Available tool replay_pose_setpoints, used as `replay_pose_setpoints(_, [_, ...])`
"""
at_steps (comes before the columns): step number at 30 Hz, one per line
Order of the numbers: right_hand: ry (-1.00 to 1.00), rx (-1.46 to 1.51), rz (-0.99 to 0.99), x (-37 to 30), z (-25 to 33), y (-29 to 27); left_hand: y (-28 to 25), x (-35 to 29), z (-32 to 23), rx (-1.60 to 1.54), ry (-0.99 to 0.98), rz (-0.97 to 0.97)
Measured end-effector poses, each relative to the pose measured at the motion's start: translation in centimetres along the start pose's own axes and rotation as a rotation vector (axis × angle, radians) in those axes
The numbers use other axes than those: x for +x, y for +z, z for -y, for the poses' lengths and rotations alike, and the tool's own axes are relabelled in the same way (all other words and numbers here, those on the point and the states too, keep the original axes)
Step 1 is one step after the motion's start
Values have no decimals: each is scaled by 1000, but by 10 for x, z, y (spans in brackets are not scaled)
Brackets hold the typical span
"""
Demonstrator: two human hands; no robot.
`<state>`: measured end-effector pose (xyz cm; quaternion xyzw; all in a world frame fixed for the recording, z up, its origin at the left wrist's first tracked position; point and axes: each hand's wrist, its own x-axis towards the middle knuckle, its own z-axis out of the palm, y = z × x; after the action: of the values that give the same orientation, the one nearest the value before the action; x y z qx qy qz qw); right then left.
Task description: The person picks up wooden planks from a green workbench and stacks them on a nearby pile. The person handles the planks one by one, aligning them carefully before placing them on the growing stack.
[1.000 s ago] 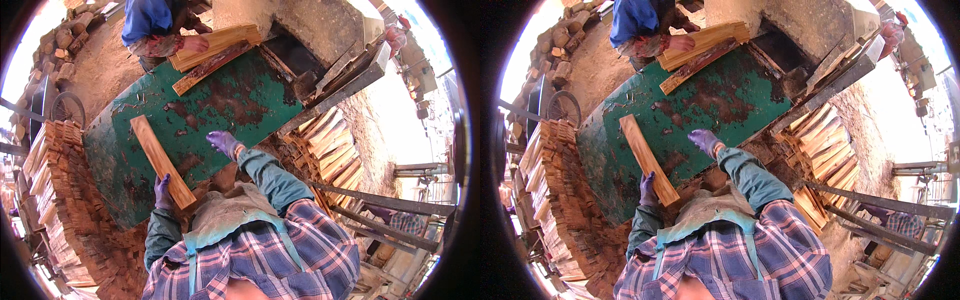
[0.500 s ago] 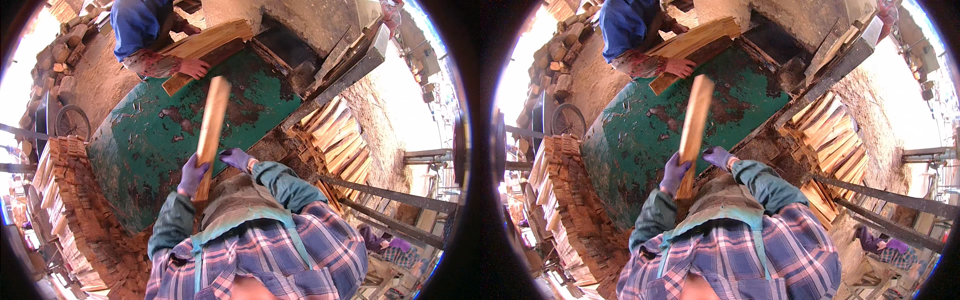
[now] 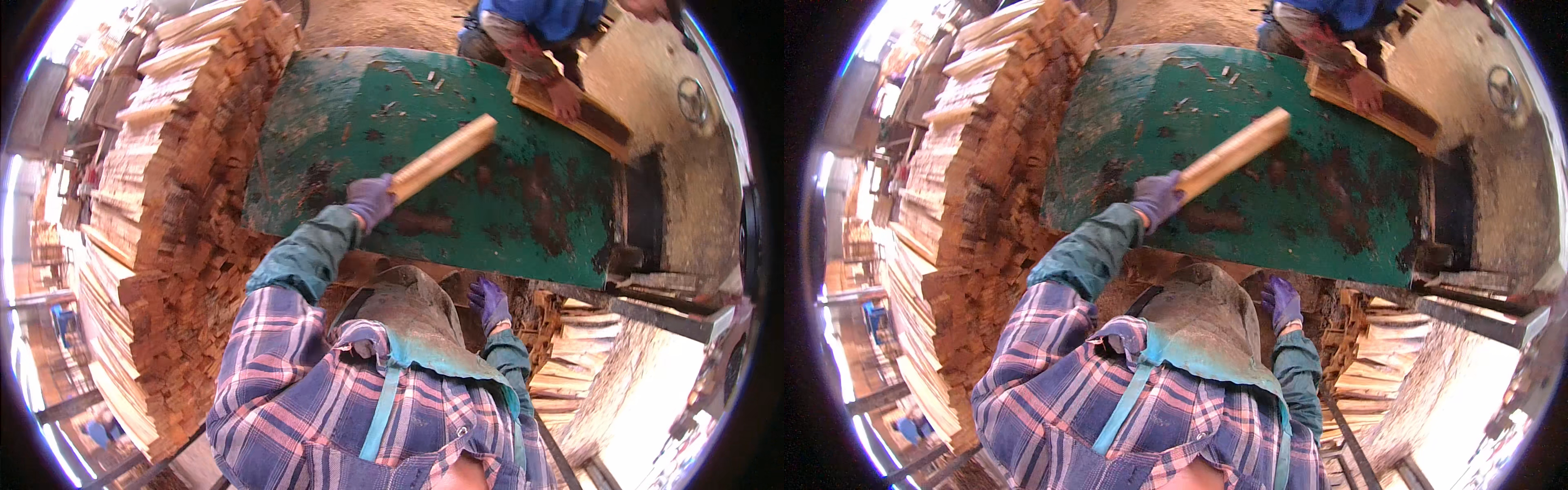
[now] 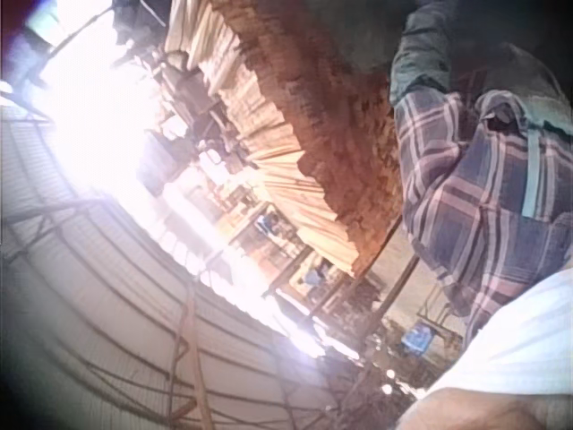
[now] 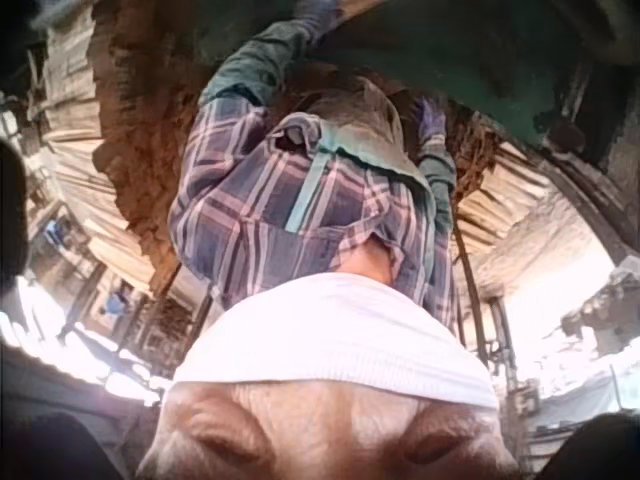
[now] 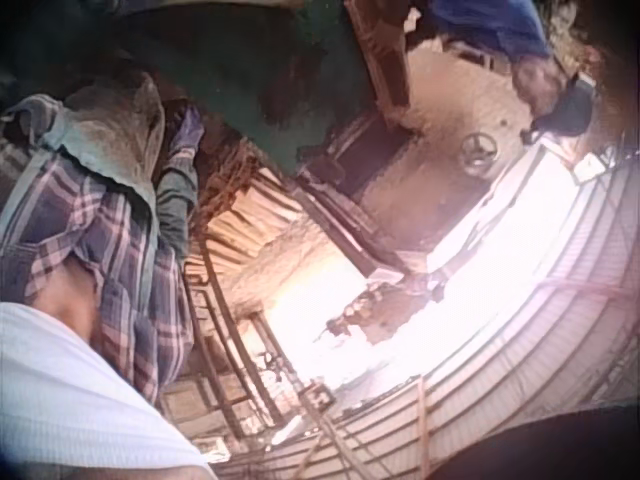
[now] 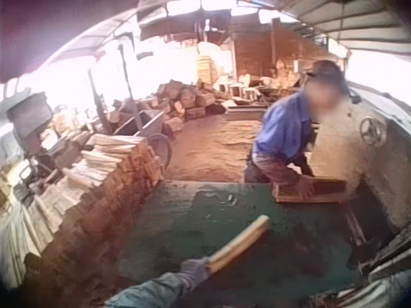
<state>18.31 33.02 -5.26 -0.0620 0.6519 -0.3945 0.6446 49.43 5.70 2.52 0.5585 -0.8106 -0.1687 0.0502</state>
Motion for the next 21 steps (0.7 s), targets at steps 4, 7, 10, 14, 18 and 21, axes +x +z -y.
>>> replay_pose_setpoints(4, [-35, -95, 78, 0, 47, 84, -20, -24, 185, 135, -469, -59])
replay_pose_setpoints(7, [-85, -146, 162, -15, 75, 138, -47, -53, 266, 125, -772, -65])
replay_pose_setpoints(10, [-96, -243, 195, -26, 79, 167, -77, -60, 266, 112, -867, -49])
replay_pose_setpoints(14, [-157, -358, 243, -19, 59, 178, -56, -67, 307, -118, -761, -52])
replay_pose_setpoints(18, [-92, -405, 236, -5, 45, 170, -42, -64, 238, -408, -530, -318])
replay_pose_setpoints(21, [-73, -253, 184, 5, 43, 159, -6, -52, 189, -673, -375, -357])
